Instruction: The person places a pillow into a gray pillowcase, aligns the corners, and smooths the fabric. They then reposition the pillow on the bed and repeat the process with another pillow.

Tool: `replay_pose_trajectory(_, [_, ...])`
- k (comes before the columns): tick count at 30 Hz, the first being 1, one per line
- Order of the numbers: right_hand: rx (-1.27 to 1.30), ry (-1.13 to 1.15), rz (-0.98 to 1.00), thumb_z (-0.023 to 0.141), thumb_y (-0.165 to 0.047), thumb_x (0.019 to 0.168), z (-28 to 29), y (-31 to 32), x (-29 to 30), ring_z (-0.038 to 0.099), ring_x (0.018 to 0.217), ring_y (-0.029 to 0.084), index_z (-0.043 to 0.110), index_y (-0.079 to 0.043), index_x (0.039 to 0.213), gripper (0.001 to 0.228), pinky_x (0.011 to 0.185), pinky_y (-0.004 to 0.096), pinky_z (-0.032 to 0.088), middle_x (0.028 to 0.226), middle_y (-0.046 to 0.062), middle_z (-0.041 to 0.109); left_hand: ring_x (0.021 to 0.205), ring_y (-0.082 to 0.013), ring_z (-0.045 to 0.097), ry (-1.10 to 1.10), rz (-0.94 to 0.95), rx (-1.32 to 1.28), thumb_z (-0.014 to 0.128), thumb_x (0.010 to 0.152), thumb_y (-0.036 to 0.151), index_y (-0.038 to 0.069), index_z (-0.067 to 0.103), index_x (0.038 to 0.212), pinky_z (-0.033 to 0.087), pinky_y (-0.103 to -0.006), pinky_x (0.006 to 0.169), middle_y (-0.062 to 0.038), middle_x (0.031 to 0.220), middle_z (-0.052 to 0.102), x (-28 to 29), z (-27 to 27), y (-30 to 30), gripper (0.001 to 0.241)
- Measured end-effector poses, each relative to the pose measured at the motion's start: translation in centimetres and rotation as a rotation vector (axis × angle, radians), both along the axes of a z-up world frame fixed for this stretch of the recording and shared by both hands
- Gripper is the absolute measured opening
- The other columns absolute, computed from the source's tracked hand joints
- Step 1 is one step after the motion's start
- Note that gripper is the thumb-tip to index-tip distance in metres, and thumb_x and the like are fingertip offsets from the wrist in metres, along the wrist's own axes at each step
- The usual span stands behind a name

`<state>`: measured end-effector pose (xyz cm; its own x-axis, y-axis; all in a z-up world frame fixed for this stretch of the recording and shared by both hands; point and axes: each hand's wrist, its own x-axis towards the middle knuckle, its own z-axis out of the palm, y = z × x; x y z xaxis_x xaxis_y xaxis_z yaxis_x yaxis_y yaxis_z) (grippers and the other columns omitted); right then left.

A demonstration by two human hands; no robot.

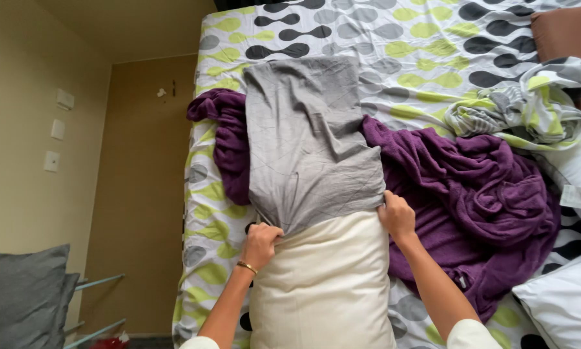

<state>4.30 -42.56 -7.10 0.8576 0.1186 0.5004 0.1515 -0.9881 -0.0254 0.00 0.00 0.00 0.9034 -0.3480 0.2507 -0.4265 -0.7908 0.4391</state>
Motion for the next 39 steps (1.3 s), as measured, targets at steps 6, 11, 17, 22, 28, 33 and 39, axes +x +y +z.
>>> replay_pose_trajectory(6, [0.086,0.171,-0.038,0.061,-0.016,0.077,-4.4,-0.5,0.9,0.066,0.070,0.023,0.065,-0.015,0.095,0.019,0.063,0.033,0.057,0.070,0.001,0.058,0.084,-0.0119,0.062,-0.038,-0.014,0.150,0.052,0.094,0.015,0.031,0.068,0.095,0.045,-0.0309,0.078,0.013,0.087,0.068,-0.8,0.9,0.9,0.023])
replay_pose_trajectory(11, [-0.019,0.300,0.015,0.062,-0.026,0.081,-3.6,0.5,-2.5,0.069,0.071,0.021,0.058,-0.024,0.084,0.006,0.063,0.034,0.059,0.071,-0.003,0.059,0.088,-0.0193,0.059,-0.227,0.214,0.336,0.054,0.087,0.008,0.025,0.061,0.098,0.045,-0.0355,0.078,0.004,0.092,0.063,3.7,-3.5,3.1,0.021])
replay_pose_trajectory(17, [0.014,0.349,0.286,0.064,-0.031,0.082,3.5,4.4,-7.5,0.069,0.073,0.017,0.055,-0.022,0.080,0.013,0.062,0.026,0.056,0.071,-0.005,0.059,0.085,-0.0193,0.056,-0.337,0.392,0.447,0.054,0.088,0.011,0.025,0.057,0.095,0.044,-0.0354,0.074,0.003,0.085,0.057,6.6,-4.1,4.6,0.016])
replay_pose_trajectory(22, [-0.076,0.191,0.092,0.065,-0.032,0.079,-0.3,0.4,-5.9,0.066,0.073,0.017,0.055,-0.026,0.083,0.013,0.057,0.030,0.055,0.071,-0.005,0.056,0.090,-0.0209,0.059,-0.192,0.251,0.376,0.055,0.085,0.006,0.025,0.064,0.101,0.046,-0.0374,0.078,0.003,0.092,0.064,2.4,-6.4,3.9,0.026])
replay_pose_trajectory(28, [0.059,0.236,-0.179,0.062,-0.038,0.092,-0.2,0.0,-1.8,0.071,0.076,0.024,0.064,-0.019,0.100,0.021,0.063,0.035,0.059,0.078,0.003,0.064,0.088,-0.0177,0.062,-0.064,0.136,0.209,0.051,0.087,0.006,0.028,0.067,0.107,0.046,-0.0339,0.079,0.006,0.094,0.066,-3.7,-3.2,1.2,0.034])
replay_pose_trajectory(33, [0.316,0.520,-0.042,0.058,-0.028,0.096,-2.7,-0.2,0.2,0.073,0.104,0.030,0.066,-0.020,0.126,0.032,0.086,0.043,0.061,0.105,0.008,0.072,0.085,-0.0140,0.061,-0.122,0.158,0.258,0.050,0.089,0.010,0.030,0.064,0.102,0.046,-0.0310,0.077,0.010,0.090,0.063,-1.4,-2.8,1.2,0.028])
replay_pose_trajectory(39, [0.539,0.724,-0.134,0.054,-0.041,0.101,-3.6,0.3,-0.6,0.071,0.113,0.032,0.061,-0.020,0.139,0.045,0.093,0.049,0.058,0.120,0.009,0.075,0.102,-0.0229,0.060,-0.264,0.143,0.307,0.064,0.084,0.029,0.022,0.064,0.120,0.047,-0.0382,0.085,-0.003,0.107,0.062,3.6,-5.3,-3.7,0.037])
